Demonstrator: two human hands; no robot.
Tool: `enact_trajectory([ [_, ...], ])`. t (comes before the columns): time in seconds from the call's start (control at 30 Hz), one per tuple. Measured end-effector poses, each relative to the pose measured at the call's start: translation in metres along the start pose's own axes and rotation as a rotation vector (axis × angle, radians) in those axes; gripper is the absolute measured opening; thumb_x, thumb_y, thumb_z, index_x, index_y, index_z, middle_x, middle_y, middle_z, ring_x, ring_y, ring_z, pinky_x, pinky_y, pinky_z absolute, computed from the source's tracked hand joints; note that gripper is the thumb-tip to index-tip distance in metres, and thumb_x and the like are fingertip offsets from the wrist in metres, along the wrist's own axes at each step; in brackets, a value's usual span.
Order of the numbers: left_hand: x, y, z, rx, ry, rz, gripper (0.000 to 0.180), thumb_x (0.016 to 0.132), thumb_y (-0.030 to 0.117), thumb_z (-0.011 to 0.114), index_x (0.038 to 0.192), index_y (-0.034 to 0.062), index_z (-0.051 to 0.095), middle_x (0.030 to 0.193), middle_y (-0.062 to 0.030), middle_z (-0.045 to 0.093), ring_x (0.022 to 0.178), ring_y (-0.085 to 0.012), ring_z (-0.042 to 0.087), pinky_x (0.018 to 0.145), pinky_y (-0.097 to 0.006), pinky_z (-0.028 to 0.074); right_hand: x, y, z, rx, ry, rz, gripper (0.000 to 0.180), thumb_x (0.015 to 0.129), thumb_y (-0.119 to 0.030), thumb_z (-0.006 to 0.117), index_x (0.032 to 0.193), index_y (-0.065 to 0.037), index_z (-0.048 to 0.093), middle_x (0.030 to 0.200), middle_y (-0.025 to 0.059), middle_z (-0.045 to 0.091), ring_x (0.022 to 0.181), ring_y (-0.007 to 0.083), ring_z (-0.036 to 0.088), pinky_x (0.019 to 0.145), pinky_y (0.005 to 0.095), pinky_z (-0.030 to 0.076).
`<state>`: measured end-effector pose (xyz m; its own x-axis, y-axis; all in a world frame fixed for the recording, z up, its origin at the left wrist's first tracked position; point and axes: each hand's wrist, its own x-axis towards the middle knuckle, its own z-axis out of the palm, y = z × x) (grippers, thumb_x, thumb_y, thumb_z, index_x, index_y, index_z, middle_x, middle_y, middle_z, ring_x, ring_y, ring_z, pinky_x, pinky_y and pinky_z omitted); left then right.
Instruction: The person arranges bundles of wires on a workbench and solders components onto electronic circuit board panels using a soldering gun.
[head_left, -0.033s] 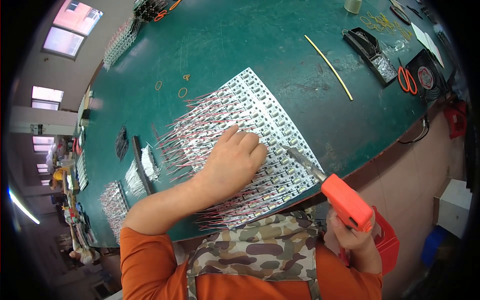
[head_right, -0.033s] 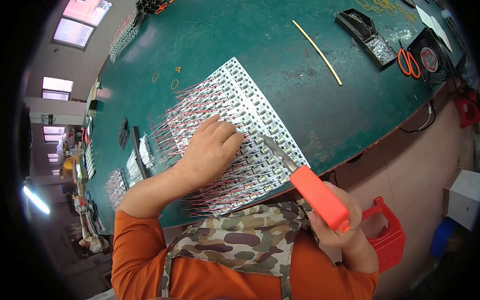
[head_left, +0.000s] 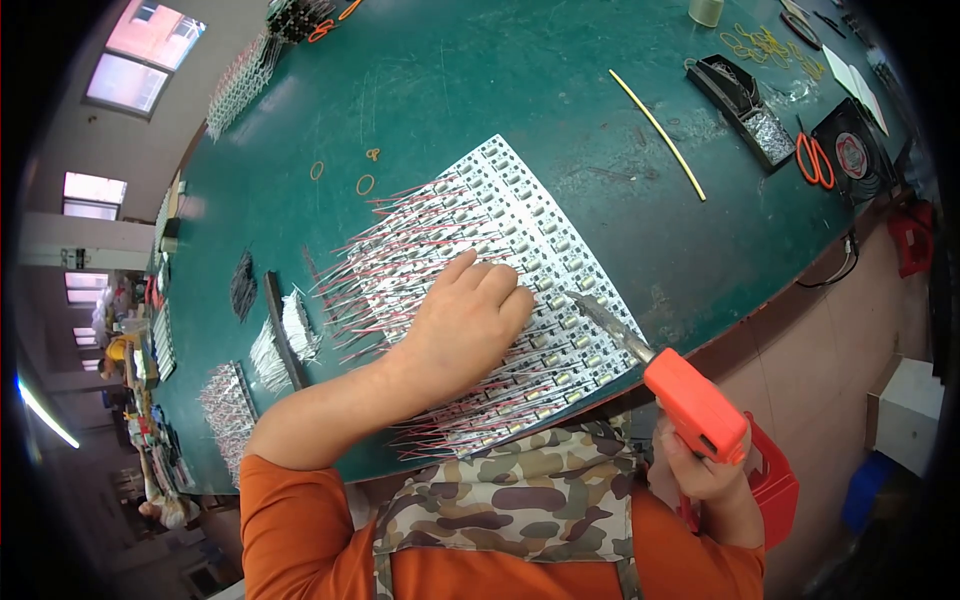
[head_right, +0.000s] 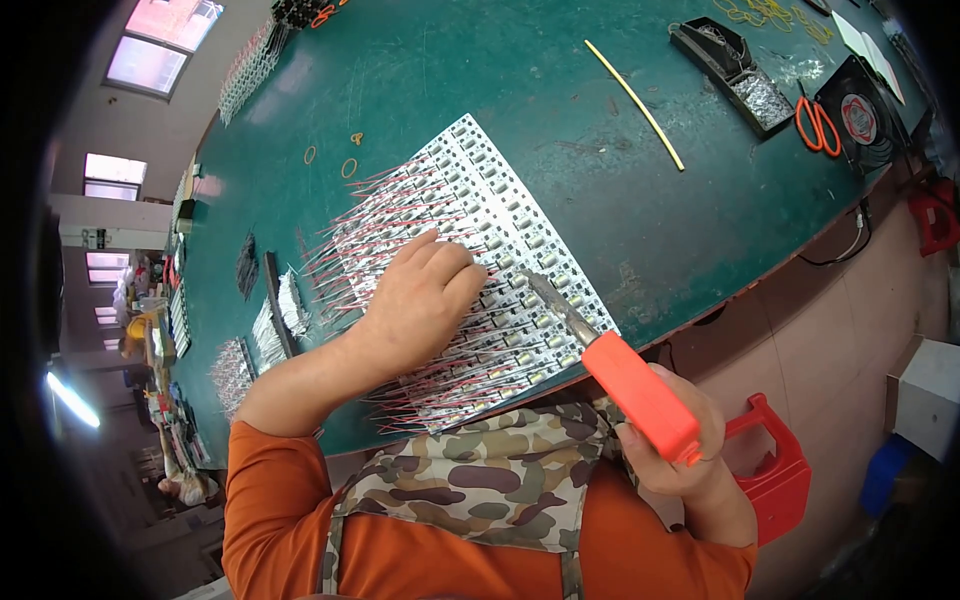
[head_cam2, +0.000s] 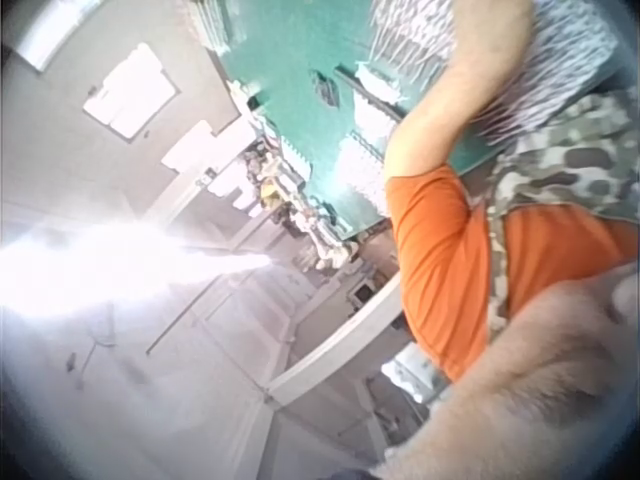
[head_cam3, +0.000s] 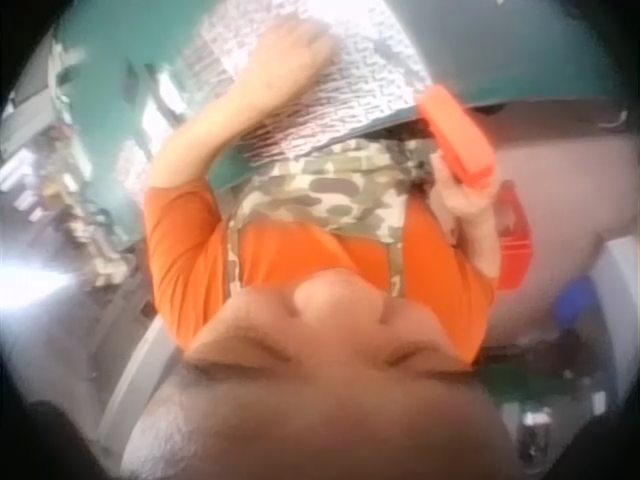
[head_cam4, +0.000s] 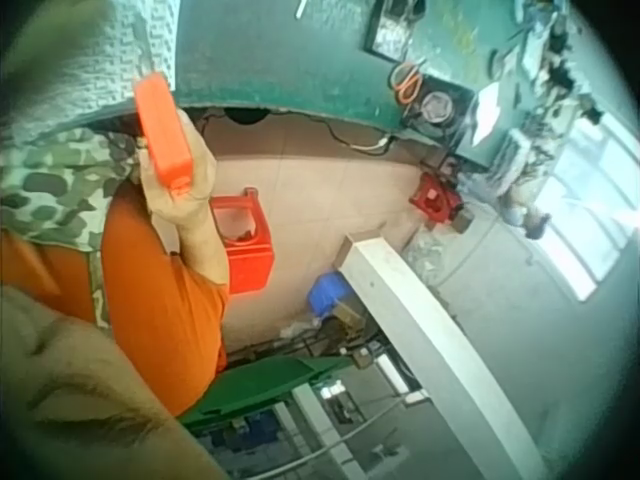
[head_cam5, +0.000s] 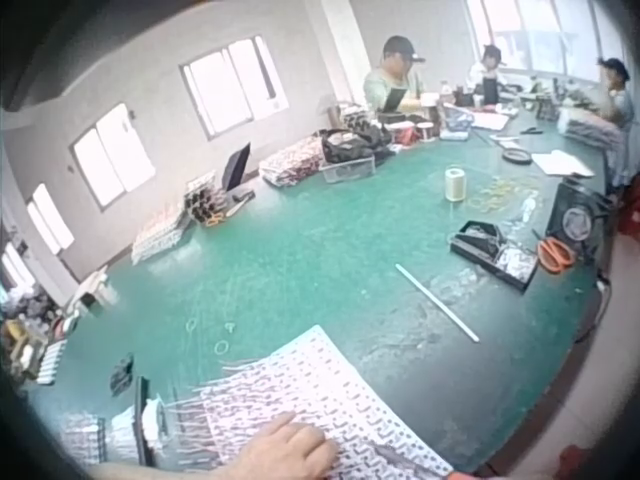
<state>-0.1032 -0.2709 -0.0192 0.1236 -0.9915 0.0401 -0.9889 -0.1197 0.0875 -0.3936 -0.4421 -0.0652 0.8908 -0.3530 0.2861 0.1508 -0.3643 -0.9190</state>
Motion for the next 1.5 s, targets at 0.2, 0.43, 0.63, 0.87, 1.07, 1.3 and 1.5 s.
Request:
enact_trajectory([
  [0.2,-0.003,0.004,0.001,-0.035,0.11,0.043,0.021,0.078,0.01,0.062,0.098,0.0072,0.067,0.092,-0.0077,0.058,0.093,-0.0273,0.062,0.101,-0.05,0.046,-0.004,-0.001,-0.002,-0.045,-0.022,-0.027,0.057,0.08,-0.003,0.073,0.129,0.011,0.048,0.1,0.0181,0.069,0.078,0.0243,0.07,0.07,0.0336,0.056],
  [0.43,-0.006,0.008,0.005,-0.036,0.109,0.097,0.02,0.079,0.012,0.063,0.098,0.0106,0.069,0.088,-0.0057,0.058,0.093,-0.0242,0.062,0.103,-0.051,0.044,-0.006,0.002,0.003,0.059,-0.019,0.039,0.058,0.078,-0.001,0.073,0.129,0.011,0.048,0.104,0.0201,0.069,0.085,0.0284,0.072,0.073,0.0356,0.058],
  [0.63,-0.004,0.008,0.007,-0.025,0.115,0.103,0.013,0.081,0.014,0.065,0.093,0.0098,0.069,0.085,-0.0051,0.056,0.091,-0.0238,0.062,0.102,-0.051,0.044,0.009,-0.011,0.013,0.078,0.034,0.088,0.021,0.079,0.002,0.064,0.1,0.006,0.063,0.095,0.0163,0.065,0.079,0.0231,0.064,0.072,0.0317,0.052],
  [0.87,-0.001,0.006,0.007,-0.045,0.108,0.112,0.012,0.082,0.013,0.062,0.09,0.0073,0.068,0.083,-0.0065,0.058,0.087,-0.0249,0.061,0.1,-0.052,0.045,0.013,-0.01,0.016,0.099,0.04,0.105,0.02,0.08,0.002,0.064,0.099,0.005,0.063,0.094,0.0158,0.064,0.08,0.0231,0.064,0.072,0.0315,0.051],
  [1.07,0.001,0.006,0.004,-0.032,0.097,0.114,0.007,0.084,0.015,0.066,0.086,0.0087,0.067,0.081,-0.0051,0.055,0.086,-0.0241,0.062,0.099,-0.051,0.047,0.013,-0.011,0.015,0.085,0.041,0.108,0.02,0.081,0.001,0.065,0.1,0.004,0.063,0.095,0.0154,0.064,0.079,0.0226,0.064,0.072,0.031,0.051],
  [1.3,0.001,0.005,0.005,-0.051,0.079,0.114,0.011,0.082,0.014,0.065,0.091,0.0106,0.07,0.082,-0.0053,0.056,0.089,-0.0245,0.062,0.101,-0.051,0.046,0.011,-0.012,0.015,0.094,0.036,0.15,0.02,0.081,0.002,0.065,0.101,0.004,0.063,0.097,0.0164,0.065,0.079,0.0223,0.064,0.072,0.0312,0.052],
  [1.5,0.001,0.004,0.004,-0.06,0.06,0.117,0.015,0.08,0.013,0.064,0.093,0.0105,0.07,0.083,-0.0054,0.057,0.091,-0.0247,0.062,0.102,-0.051,0.045,0.013,-0.011,0.015,0.053,0.033,0.082,0.019,0.08,0.003,0.064,0.099,0.005,0.063,0.093,0.0157,0.064,0.076,0.0215,0.064,0.069,0.0302,0.051],
])
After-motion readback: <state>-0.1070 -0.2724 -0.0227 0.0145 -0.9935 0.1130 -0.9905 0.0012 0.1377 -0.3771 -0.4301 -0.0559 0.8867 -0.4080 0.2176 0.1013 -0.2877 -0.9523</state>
